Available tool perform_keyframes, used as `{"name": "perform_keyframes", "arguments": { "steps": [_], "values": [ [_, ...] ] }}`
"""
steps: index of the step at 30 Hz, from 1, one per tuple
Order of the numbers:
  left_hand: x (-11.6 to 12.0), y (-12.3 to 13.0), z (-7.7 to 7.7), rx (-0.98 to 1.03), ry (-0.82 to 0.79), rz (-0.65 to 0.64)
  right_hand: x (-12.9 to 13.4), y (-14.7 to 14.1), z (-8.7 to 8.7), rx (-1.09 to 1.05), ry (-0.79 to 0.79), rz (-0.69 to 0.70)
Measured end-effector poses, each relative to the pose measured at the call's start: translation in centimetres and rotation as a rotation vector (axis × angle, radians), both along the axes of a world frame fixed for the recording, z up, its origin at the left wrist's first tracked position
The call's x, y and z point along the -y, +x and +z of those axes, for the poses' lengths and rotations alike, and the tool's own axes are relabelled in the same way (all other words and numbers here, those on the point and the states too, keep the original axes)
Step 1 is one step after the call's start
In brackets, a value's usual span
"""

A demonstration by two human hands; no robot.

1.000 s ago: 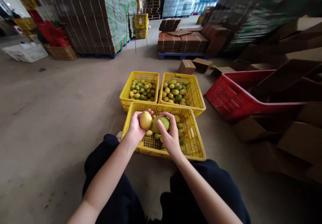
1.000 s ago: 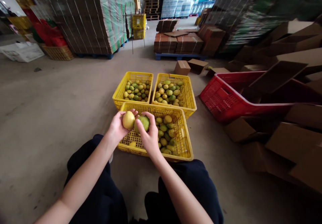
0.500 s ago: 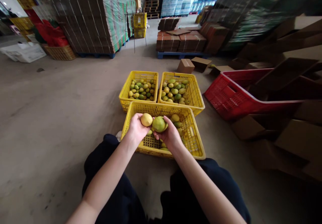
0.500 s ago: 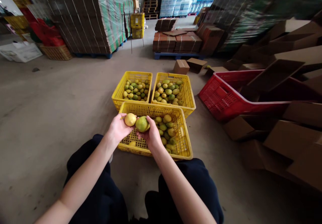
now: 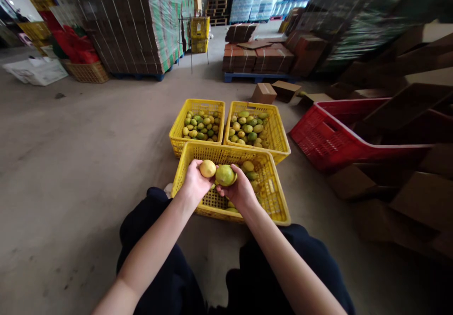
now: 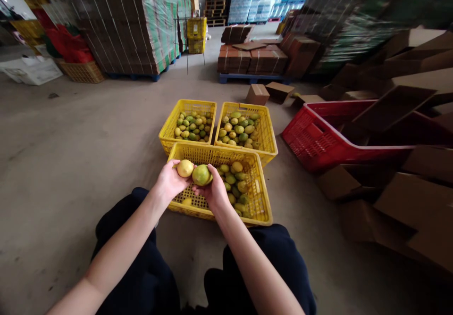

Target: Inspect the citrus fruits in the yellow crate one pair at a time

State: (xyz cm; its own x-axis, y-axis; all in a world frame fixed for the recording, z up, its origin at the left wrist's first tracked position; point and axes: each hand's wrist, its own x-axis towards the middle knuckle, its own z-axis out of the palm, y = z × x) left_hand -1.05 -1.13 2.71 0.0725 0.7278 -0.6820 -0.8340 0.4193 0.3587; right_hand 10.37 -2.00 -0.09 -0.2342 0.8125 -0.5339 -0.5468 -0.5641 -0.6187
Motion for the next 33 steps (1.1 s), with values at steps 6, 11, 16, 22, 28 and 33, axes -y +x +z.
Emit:
{"name": "perform_keyframes", "arguments": {
  "steps": [6,11,16,22,28,33],
  "values": [
    [0.0,0.1,0.2,-0.033,0.000,0.006,0.0,0.1,-0.1,-0.038,-0.001,0.021],
    [0.1,0.1,0.3,-0.048,0.013,-0.009,0.0,0.1,-0.2,-0.042,-0.008,0.012],
    [0.0,0.0,0.1,-0.058,0.025,-0.021,0.0,0.2,-0.4,-0.072,-0.025,0.004],
    [0.0,0.3,0.2,-0.133,0.120,-0.051,-0.1,0.7,-0.2,-0.094,-0.030,0.011],
    [1.2,0.0,-0.2,-0.646,0.582,-0.237,-0.4,1.7,-0.3,0.072,0.168,-0.117],
    [1.8,-1.0,-0.3,-1.291,0.932,-0.340,-0.2,2.2,-0.4,0.583,0.628,-0.277]
  ]
}}
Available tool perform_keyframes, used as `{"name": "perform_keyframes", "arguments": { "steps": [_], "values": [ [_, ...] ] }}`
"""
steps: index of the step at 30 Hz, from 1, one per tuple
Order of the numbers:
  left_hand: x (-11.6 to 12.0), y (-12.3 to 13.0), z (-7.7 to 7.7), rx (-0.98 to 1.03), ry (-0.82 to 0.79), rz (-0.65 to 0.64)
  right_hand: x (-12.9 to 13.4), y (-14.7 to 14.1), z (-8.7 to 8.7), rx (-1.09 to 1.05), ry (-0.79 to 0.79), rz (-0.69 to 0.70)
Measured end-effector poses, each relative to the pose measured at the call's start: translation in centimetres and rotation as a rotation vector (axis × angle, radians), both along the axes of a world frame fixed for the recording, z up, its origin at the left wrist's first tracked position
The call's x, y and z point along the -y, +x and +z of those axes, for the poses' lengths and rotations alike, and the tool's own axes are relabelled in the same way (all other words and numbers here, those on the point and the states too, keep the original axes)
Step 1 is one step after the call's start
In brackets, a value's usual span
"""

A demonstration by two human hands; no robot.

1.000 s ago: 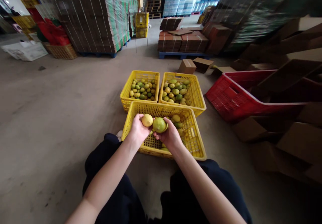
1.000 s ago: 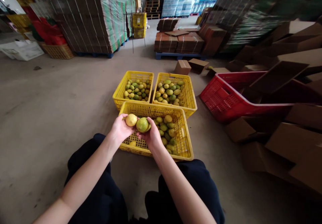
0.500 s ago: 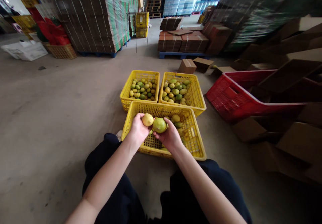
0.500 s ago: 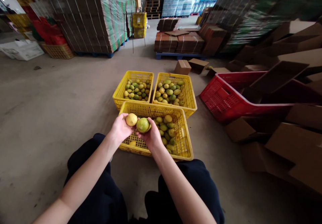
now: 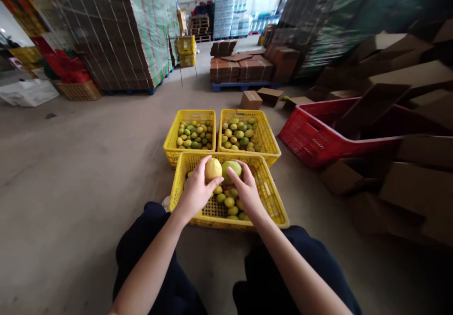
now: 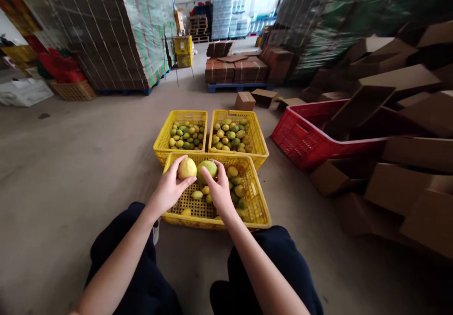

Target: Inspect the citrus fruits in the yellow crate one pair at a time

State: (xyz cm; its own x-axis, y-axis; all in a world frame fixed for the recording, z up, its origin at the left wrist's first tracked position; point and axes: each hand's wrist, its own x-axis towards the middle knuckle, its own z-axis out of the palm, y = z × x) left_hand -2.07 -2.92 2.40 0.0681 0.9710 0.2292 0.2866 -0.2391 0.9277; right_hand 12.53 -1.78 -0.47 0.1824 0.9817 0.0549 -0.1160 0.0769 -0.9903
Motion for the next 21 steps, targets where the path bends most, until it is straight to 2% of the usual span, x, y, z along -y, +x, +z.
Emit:
{"name": "perform_keyframes", "arguments": {
  "steps": [5,7,10,13,18,21],
  "values": [
    [0.0,-0.5,0.7,-0.262,0.374,0.072,0.2,0.5,0.2,0.540,0.499,-0.128],
    [0.0,-0.7,0.9,-0.291,0.470,0.048,0.3,0.7,0.3,0.667,0.620,-0.156],
    [0.2,-0.9,1.1,-0.295,0.539,-0.007,0.5,0.8,0.3,0.751,0.715,-0.193],
    [0.4,-1.1,1.4,-0.230,0.501,-0.050,0.7,0.8,0.2,0.806,0.758,-0.201],
    [0.8,-1.2,2.1,0.010,0.275,-0.056,0.9,0.9,0.0,0.836,0.733,-0.174],
    [0.9,-1.4,2.1,0.005,0.252,-0.023,1.0,0.9,-0.1,0.823,0.721,-0.160]
  ]
}}
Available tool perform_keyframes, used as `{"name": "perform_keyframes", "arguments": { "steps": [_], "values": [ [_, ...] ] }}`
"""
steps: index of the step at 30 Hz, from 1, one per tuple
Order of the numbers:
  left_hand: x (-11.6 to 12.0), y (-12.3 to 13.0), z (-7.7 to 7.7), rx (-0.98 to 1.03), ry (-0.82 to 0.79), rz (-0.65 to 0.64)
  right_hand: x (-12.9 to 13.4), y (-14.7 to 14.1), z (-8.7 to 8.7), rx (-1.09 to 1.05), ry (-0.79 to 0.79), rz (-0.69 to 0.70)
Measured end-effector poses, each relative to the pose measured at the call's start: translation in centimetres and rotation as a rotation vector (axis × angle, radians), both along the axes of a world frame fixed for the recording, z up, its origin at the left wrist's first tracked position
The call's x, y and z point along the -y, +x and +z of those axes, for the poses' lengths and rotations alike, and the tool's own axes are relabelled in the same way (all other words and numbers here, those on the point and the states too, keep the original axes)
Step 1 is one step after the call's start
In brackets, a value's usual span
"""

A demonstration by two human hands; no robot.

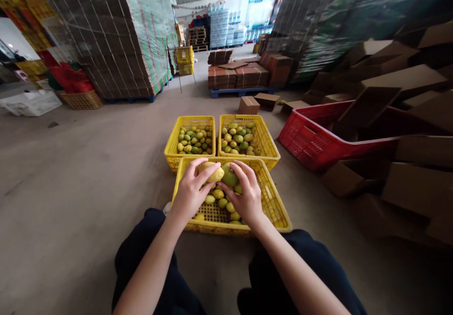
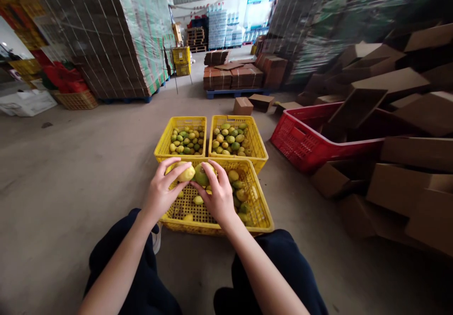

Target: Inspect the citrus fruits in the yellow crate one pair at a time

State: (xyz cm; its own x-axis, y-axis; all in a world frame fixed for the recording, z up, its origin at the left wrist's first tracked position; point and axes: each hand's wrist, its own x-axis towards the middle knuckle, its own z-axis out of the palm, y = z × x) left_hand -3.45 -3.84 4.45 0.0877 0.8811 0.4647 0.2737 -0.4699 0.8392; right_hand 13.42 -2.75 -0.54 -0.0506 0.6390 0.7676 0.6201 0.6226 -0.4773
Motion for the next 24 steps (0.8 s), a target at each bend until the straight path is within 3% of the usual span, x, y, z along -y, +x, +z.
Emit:
{"name": "perform_keyframes", "arguments": {
  "steps": [5,11,19,24],
  "values": [
    [-0.2,-0.7,-0.3,-0.110,0.051,0.033,0.1,-0.1,0.1,0.011,0.018,0.030],
    [-0.4,-0.8,0.3,-0.026,-0.053,-0.006,0.1,0.1,0.6,-0.079,-0.042,0.104],
    [-0.3,-0.3,1.1,0.346,-0.297,-0.063,0.6,0.3,1.0,-0.356,-0.311,0.161],
    [-0.7,0.1,0.8,0.582,-0.465,-0.115,0.8,-0.1,2.0,-0.735,-0.559,0.268]
  ]
}}
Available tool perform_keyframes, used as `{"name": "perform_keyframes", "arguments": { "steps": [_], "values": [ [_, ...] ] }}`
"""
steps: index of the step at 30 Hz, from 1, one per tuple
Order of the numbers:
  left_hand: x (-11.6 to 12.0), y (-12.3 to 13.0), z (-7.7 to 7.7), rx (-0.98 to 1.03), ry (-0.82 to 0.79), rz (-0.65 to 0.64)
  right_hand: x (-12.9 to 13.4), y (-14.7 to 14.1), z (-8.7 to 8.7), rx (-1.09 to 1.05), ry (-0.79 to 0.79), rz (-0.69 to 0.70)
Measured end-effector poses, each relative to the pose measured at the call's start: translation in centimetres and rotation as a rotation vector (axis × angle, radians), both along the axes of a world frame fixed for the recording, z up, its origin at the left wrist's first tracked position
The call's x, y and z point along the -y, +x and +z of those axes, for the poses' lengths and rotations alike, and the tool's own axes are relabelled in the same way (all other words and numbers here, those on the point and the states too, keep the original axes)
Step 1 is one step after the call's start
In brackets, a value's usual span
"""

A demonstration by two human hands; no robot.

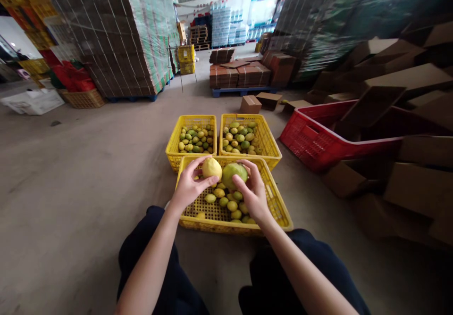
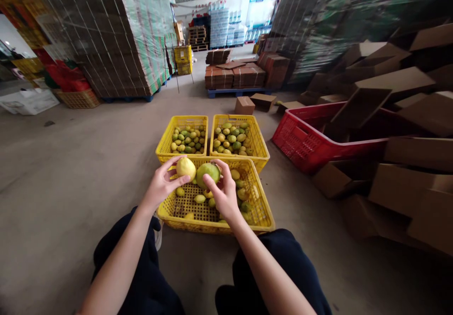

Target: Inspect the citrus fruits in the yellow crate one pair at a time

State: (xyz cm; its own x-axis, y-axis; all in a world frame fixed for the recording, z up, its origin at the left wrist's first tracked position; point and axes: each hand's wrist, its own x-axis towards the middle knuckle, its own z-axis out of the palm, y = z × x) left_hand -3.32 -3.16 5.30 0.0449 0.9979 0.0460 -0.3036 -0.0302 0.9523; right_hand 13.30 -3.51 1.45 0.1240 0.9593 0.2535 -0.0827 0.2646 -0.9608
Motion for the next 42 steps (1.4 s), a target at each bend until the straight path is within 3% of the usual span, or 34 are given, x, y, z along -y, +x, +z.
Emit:
{"name": "perform_keyframes", "arguments": {
  "steps": [5,8,10,16,20,27,32,37,42],
  "values": [
    [-0.4,0.3,-0.5,0.097,-0.231,-0.085,-0.8,-0.5,0.2,-0.434,-0.422,0.235],
    [-0.7,0.4,-1.3,0.060,-0.336,-0.162,-1.2,-0.6,0.4,-0.543,-0.645,0.285],
    [-0.9,0.4,-1.8,0.048,-0.358,-0.188,-1.3,-0.5,0.5,-0.603,-0.711,0.289],
    [-0.9,0.8,-2.3,0.049,-0.380,-0.201,-1.4,0.3,0.3,-0.734,-0.733,0.302],
    [-0.9,1.2,-2.2,0.076,-0.362,-0.164,-1.3,0.1,0.4,-0.739,-0.745,0.237],
    [-1.5,1.8,-1.5,0.582,-0.642,-0.104,-0.9,-0.3,1.1,-0.745,-0.639,0.191],
    [-1.5,1.5,-1.0,0.816,-0.724,0.070,-0.9,-0.4,0.8,-0.786,-0.801,0.168],
    [-1.5,1.8,-1.7,0.851,-0.788,0.260,-1.2,-1.2,-0.1,-0.750,-0.881,0.075],
    [-1.4,2.1,-1.9,0.843,-0.784,0.282,-1.3,-1.7,-0.6,-0.726,-0.898,0.030]
  ]
}}
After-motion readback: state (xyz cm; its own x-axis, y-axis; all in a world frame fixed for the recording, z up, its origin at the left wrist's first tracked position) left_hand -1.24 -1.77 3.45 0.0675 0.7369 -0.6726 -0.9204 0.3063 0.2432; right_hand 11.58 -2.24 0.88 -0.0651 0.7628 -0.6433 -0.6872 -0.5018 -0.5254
